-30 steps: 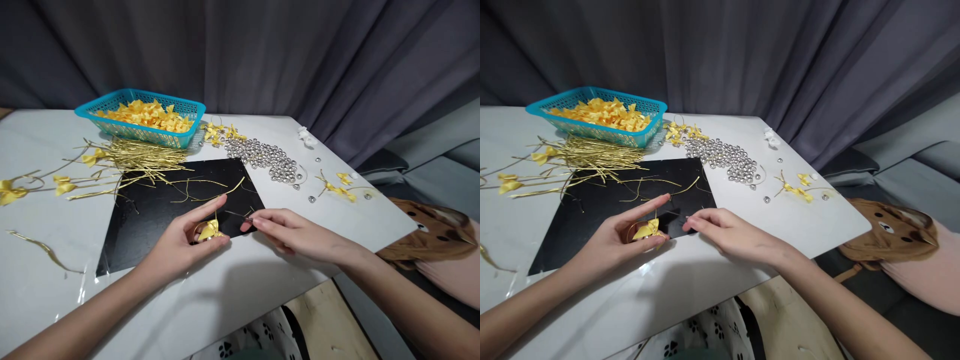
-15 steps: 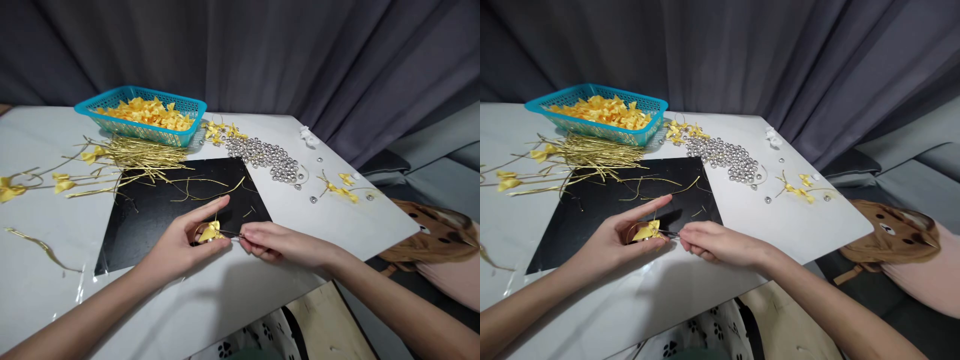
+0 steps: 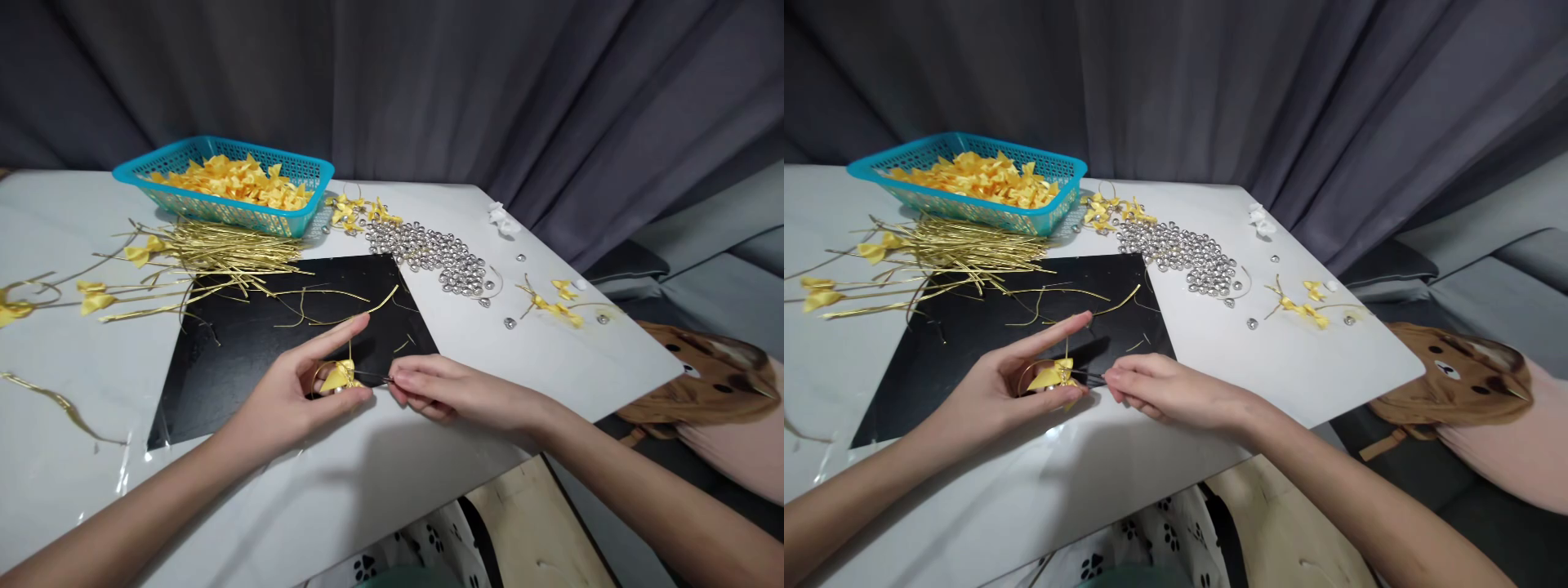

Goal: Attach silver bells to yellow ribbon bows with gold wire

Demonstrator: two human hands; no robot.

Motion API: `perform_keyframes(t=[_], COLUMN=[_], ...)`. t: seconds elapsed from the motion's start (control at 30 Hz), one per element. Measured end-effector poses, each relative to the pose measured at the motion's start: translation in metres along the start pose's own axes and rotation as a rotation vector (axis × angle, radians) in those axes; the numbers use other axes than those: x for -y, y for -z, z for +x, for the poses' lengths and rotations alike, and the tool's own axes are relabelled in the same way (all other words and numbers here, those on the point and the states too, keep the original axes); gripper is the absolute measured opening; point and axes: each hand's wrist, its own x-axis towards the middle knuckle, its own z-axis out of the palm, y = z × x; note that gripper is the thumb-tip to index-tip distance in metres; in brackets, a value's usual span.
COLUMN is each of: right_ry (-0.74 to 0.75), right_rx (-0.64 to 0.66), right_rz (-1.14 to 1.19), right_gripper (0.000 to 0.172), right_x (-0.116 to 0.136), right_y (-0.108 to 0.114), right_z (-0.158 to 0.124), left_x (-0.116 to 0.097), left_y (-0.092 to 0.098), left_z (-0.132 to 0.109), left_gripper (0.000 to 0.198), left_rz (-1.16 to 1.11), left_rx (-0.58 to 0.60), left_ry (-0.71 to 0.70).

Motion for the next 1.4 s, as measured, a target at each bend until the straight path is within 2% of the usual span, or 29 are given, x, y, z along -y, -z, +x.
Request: perform_keyframes(t=[0.37, 0.77, 1.0, 1.1, 1.4], right_ry=[-0.011, -0.028, -0.001, -0.001, 0.005], right_rx=[0.068, 0.092, 0.078, 0.089, 0.089], right_rz=[0.075, 0.177, 0.077, 0.123, 0.171], right_gripper=[0.037, 0.037, 0.034, 0.034, 0.034], right_x=[-0.0035, -0.0054, -0.0079, -0.0086, -0.0091], right_y=[0.0043, 0.0041, 0.0045, 0.0048, 0.0042], right_z=[0.0029, 0.0045, 0.0055, 0.0057, 0.0066], left_x=[0.0004, -0.004, -0.0029, -0.0018, 0.0034], left_y=[0.0017, -0.0006, 0.0003, 0.0001, 0.0024], left_z=[0.001, 0.0009, 0.0016, 0.0014, 0.0043], left_gripper=[0.075, 0.077, 0.076, 0.077, 0.076], left_rz=[0.024, -0.053, -0.049, -0.035, -0.005], left_rx=[-0.001, 0.011, 0.044, 0.066, 0.101], left_ry=[-0.024, 0.041, 0.054, 0.058, 0.002])
